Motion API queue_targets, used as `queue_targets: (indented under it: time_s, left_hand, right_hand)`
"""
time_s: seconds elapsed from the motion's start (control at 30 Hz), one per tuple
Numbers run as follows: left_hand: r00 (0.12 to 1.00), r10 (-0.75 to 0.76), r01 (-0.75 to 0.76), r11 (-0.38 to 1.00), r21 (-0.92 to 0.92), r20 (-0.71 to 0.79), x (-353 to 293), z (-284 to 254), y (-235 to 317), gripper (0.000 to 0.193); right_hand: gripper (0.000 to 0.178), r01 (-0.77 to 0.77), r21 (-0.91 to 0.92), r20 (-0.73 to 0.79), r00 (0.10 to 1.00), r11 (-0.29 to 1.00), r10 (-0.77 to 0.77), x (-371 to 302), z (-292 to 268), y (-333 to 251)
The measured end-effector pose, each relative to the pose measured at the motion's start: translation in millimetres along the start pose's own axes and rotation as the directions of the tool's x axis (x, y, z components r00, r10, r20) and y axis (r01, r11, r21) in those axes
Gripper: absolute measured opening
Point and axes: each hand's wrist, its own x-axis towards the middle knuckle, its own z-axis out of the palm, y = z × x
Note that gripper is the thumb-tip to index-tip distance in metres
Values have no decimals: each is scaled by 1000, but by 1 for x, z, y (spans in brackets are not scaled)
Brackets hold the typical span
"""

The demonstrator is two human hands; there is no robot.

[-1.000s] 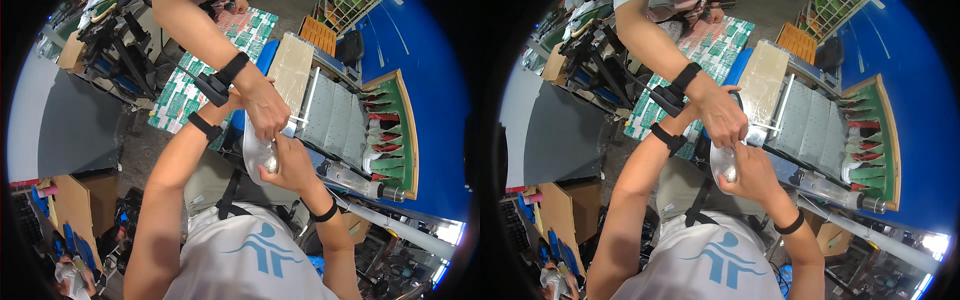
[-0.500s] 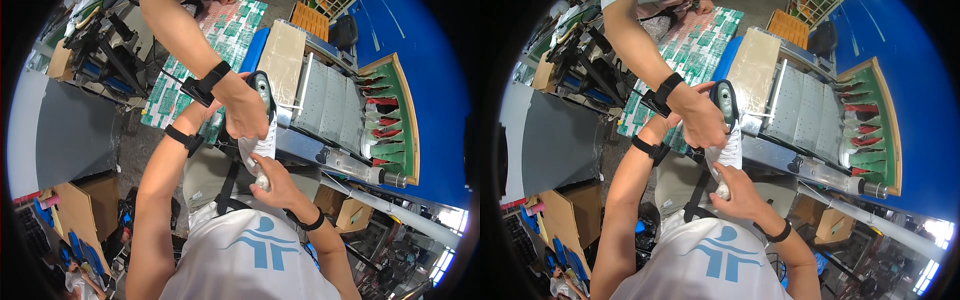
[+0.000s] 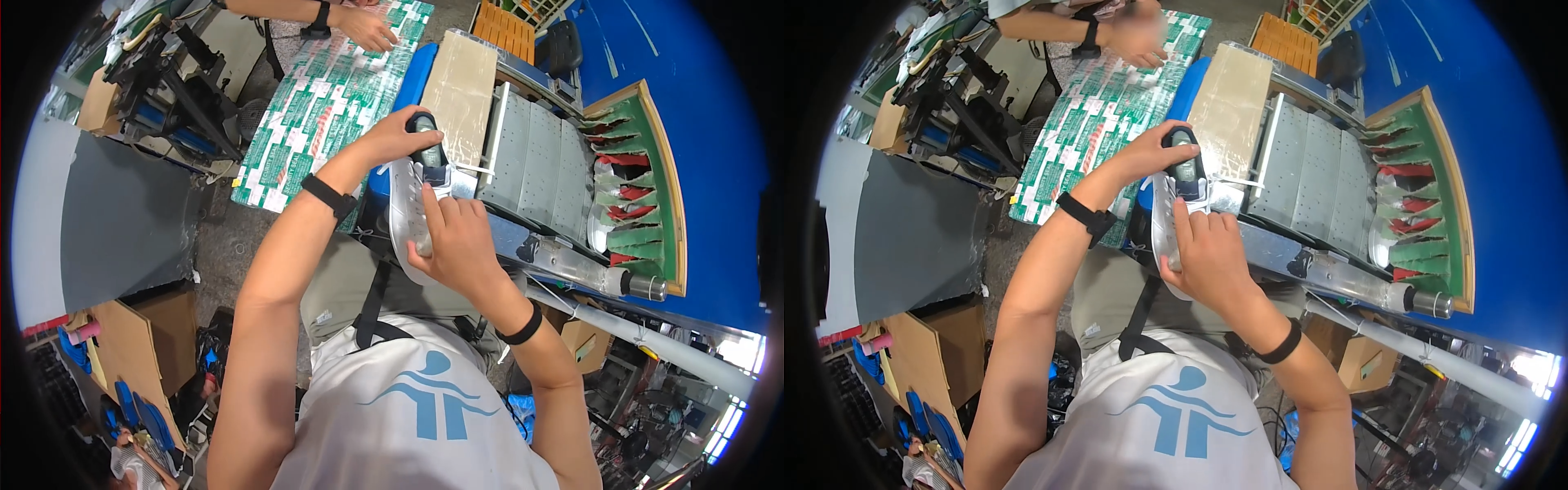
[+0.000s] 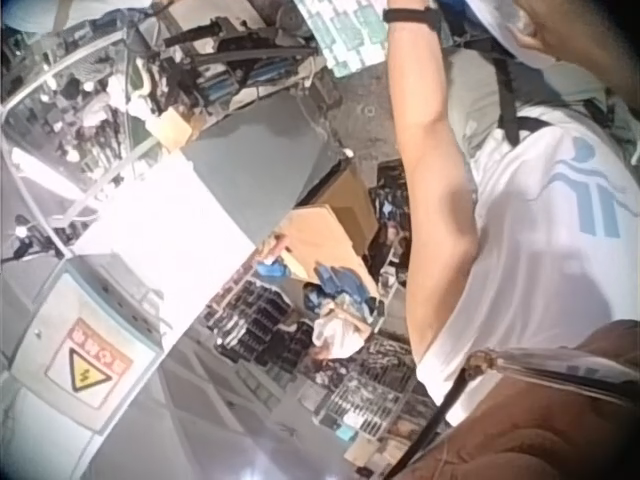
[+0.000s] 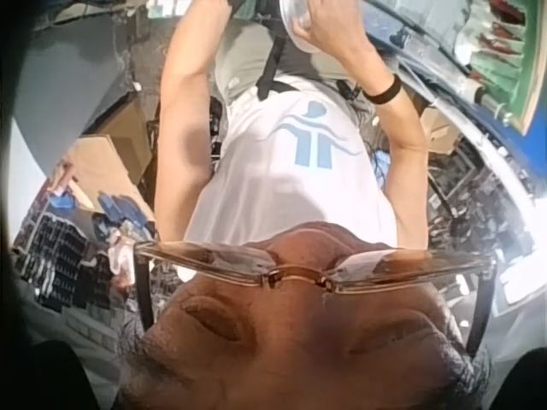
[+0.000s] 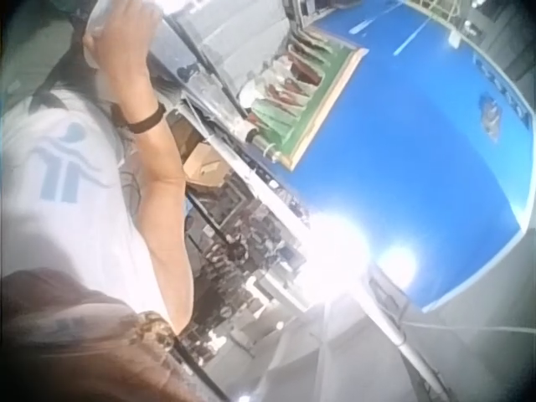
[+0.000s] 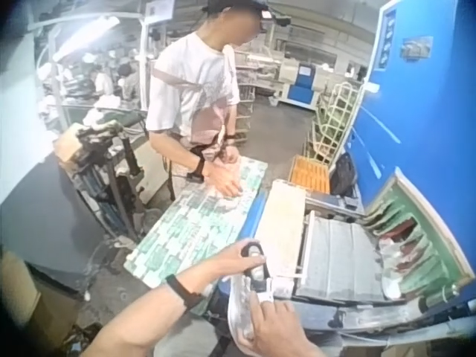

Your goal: Inspecting and cleaning white sneakers on a manufacturing production line.

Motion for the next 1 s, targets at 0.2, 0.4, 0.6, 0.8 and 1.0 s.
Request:
queue_targets:
  time_s: [0.2,0.4,0.6,0.8,1.0]
  left_hand:
    - [983,177,-174,982,68,-40,9,5,-20,72]
    - [995,95,-95,995,6,27,10,5,-14,67]
    - [986,166,-166,982,92,2,12,14,-12,58]
    - [993,116,-117,990,79,9,1,20,3,52]
    - [996,91,-91,992,87,6,4,15,-3,56]
  right_hand:
    - [78,-199,354,106,979,914,172,13,-21,0]
    - [69,-346,668,291,936,659,197,-11,-33,-11]
    - [70,-396,619,319,916,679,244,-58,-43,24]
    - [87,-30,343,-162,983,939,90,-19,-2,-5]
    - [73,-190,392,92,982,900,167,-8,5,-10]
